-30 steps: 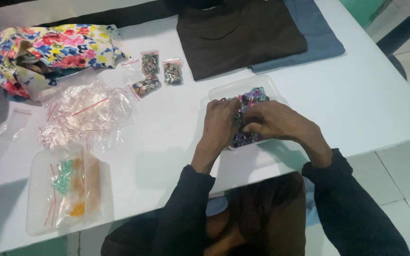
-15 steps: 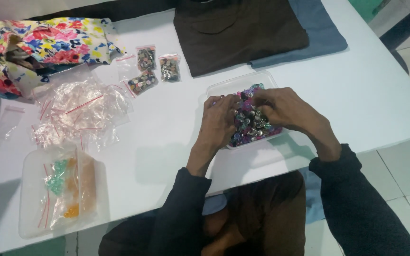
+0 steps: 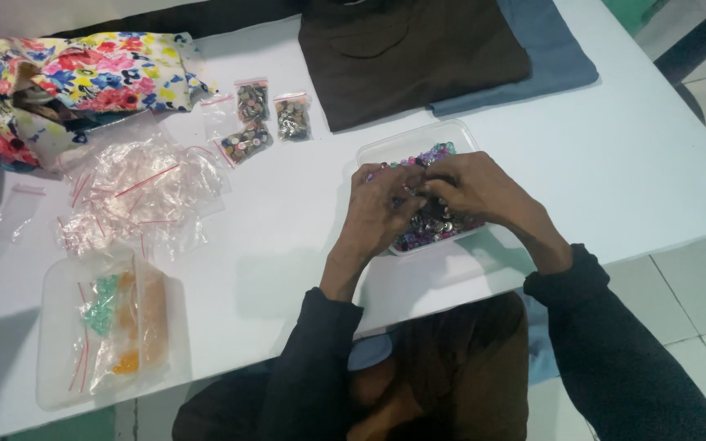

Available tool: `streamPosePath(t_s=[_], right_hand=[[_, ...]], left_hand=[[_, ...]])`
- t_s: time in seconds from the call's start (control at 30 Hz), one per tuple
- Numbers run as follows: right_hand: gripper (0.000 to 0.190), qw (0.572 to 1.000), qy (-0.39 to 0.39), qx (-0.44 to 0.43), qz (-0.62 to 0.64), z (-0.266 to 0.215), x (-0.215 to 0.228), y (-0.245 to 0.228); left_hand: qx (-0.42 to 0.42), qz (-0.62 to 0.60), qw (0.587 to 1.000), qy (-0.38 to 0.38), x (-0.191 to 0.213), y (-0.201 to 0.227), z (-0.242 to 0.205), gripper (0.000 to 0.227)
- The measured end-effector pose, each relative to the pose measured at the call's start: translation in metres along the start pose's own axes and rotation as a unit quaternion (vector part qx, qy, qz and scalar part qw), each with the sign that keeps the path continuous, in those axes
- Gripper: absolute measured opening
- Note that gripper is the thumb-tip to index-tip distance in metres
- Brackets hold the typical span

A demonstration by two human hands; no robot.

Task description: Sorting small colorful buttons from a container into plastic bags

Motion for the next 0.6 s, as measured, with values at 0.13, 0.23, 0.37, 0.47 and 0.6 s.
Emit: streamPosePath(t_s=[0.13,0.23,0.37,0.47,0.6], right_hand=[[0.024,0.997,-0.012,-0.031,0.064,-0.011,0.004,-0.016],[0.027,0.995,-0.035,-0.035,0.089,-0.01,0.005,-0.025],[0.026,0.998,-0.035,-0.047,-0.003,-0.015,0.014,-0.035],[0.025,0.981,-0.03,-0.034,-0.187,-0.02,0.008,-0.048],[0.017,0.934,-0.042,0.018,-0.354,-0.003,-0.045,-0.008]], left_hand=[[-0.009,-0.045,0.999,0.024,-0.001,-0.01,-0.001,0.035],[-0.005,-0.044,0.998,0.052,-0.002,-0.021,-0.001,0.023],[-0.016,-0.045,0.996,0.069,-0.003,-0.019,-0.001,0.018],[-0.028,-0.026,0.995,0.095,-0.006,-0.027,-0.002,0.017],[-0.045,0.019,0.993,0.108,-0.008,-0.03,-0.003,0.016]])
Point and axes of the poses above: each hand's wrist, its own z-axis towards the middle knuckle, its own x-axis out of the back of the hand, y = z × x, the point moved 6 cm from there along z, towards the middle knuckle, and after that the axes turned 3 degrees about x, right-handed, at the moved point
